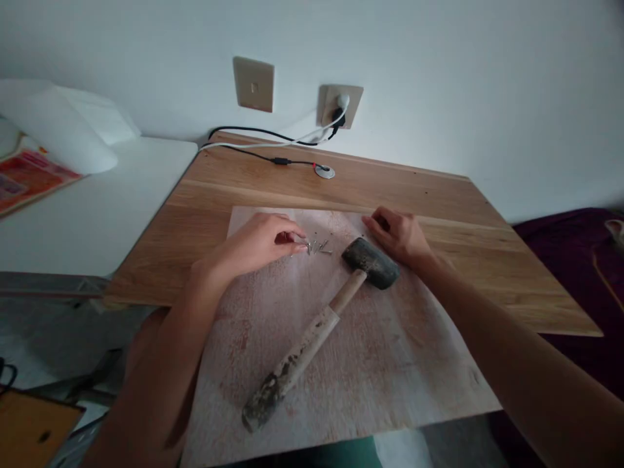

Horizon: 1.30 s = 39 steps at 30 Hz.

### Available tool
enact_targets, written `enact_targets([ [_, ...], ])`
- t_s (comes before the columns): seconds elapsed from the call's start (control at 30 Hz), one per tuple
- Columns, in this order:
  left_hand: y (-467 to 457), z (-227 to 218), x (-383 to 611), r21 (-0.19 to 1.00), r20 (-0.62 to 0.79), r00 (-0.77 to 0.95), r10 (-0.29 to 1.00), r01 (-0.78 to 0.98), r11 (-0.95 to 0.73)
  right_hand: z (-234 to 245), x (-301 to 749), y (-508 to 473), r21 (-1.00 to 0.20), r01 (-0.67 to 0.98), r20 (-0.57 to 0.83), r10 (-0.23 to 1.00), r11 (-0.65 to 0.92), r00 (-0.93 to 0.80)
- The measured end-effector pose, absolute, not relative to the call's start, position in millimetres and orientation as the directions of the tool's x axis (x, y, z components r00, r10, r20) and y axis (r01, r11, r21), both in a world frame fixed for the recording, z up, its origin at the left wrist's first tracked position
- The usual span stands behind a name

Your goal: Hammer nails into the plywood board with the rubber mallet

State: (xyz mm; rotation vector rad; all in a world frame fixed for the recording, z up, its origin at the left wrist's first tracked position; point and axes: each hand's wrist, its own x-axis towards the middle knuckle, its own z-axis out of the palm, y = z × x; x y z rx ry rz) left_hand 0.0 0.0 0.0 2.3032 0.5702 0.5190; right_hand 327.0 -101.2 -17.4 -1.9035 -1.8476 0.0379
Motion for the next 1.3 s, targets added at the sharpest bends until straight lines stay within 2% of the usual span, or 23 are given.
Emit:
enact_targets([
  [0.23,-1,5,-11,0.717,0.212,0.774,0.597,0.292,-0.633,0,334,-109,-0.353,0.930,0.165,0.985,0.100,-0.043],
  [0.5,2,4,-18,0.708,0.239,0.757,0.608,0.292,-0.643,17,336,-97,-0.354,0.932,0.030,0.997,0.078,-0.072],
  [0.67,2,3,-18,0.722,0.234,0.756,0.612,0.286,-0.630,49,311,-90,-0.359,0.931,0.061,0.997,0.073,-0.055],
  [0.77,2,3,-17,0.723,0.231,0.756,0.612,0.288,-0.628,66,275,-90,-0.416,0.904,0.116,0.992,0.102,-0.058],
  [1.03,1,4,-19,0.721,0.213,0.757,0.617,0.305,-0.623,55,224,-84,-0.295,0.940,-0.059,0.979,0.171,-0.197],
  [1.1,1,5,-22,0.718,0.212,0.756,0.620,0.309,-0.623,54,226,-88,-0.309,0.932,-0.008,0.980,0.189,-0.201],
  [1.2,2,5,-25,0.700,0.233,0.747,0.623,0.315,-0.640,62,229,-104,-0.362,0.906,0.180,0.970,0.219,-0.162],
  [1.3,3,3,-26,0.675,0.267,0.727,0.633,0.328,-0.661,68,228,-136,-0.418,0.894,0.354,0.935,0.162,-0.004],
])
